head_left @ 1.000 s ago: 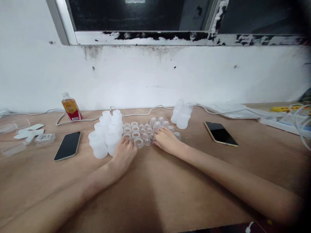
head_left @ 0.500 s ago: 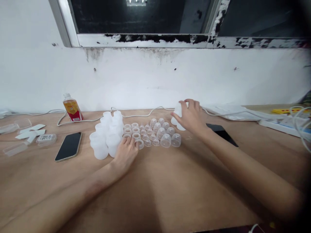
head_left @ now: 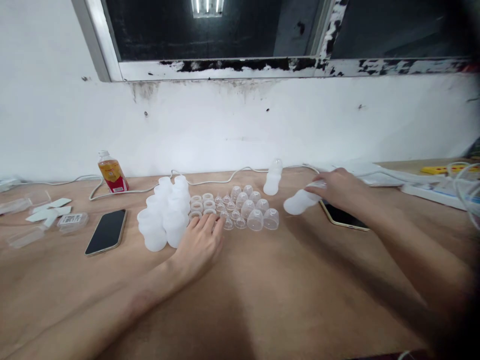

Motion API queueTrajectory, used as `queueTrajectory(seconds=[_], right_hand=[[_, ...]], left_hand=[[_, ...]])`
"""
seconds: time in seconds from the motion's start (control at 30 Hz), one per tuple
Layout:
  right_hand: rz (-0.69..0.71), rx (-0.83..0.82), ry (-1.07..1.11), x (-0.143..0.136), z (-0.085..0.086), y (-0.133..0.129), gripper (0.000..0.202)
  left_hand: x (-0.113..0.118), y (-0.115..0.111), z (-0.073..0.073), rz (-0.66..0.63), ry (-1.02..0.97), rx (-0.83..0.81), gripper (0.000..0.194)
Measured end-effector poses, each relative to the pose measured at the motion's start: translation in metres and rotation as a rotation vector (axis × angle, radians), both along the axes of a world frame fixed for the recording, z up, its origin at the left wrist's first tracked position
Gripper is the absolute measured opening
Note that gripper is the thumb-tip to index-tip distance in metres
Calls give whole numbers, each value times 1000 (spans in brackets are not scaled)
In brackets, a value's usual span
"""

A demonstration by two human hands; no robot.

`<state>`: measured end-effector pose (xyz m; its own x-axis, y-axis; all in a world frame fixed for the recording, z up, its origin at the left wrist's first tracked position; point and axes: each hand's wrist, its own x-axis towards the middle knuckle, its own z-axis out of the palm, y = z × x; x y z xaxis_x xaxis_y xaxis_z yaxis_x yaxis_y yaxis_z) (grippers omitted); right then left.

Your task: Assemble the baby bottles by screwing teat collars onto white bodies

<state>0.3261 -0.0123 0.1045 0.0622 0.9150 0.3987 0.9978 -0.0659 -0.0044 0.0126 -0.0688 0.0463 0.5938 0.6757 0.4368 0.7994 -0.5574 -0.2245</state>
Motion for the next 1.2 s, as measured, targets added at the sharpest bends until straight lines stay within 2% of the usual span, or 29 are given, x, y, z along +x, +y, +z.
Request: queueTrajectory(seconds=[0.1,0.13,0.2,0.23,0.33,0.4,0.47,0.57,0.9,0.97,1.03,1.1,1.2], right_hand=[[-69,79,-1,4,5,-32,34],[-49,95,7,-1,5,-43,36],[85,178,78,-23,2,-61,37],[197,186,164,-38,-2,-69,36],[533,-65,512,-85,-19,-79,30],[669,-171,596,-105,-32,-79,26],[772,-169,599,-112,-41,-76,24],[879,-144,546,-107,-46,-72,23],[1095,-118,468,-81,-54,-55,21],[1070,-55,484,-71,-49,-51,13],[981,19,526,-63,-43,-48,10],[906,0,560,-65,-38,-46,12],[916,-233,545,-89,-37,-45,42]], left_hand=[[2,-4,3,-78,-155,19,39],[3,-6,4,-112,-206,13,43],[9,-11,3,-187,-295,-42,53],[12,-12,1,-220,-336,-90,58],[19,-14,-7,-255,-409,-260,67],[18,-12,-14,-236,-393,-352,61],[13,-9,-18,-221,-361,-418,52],[6,-7,-18,-241,-358,-485,48],[5,5,-4,-306,-371,-741,50],[-2,10,-3,-335,-407,-829,46],[-10,14,-4,-316,-478,-876,41],[-16,16,-5,-244,-527,-812,41],[-17,13,-6,-202,-417,-656,47]])
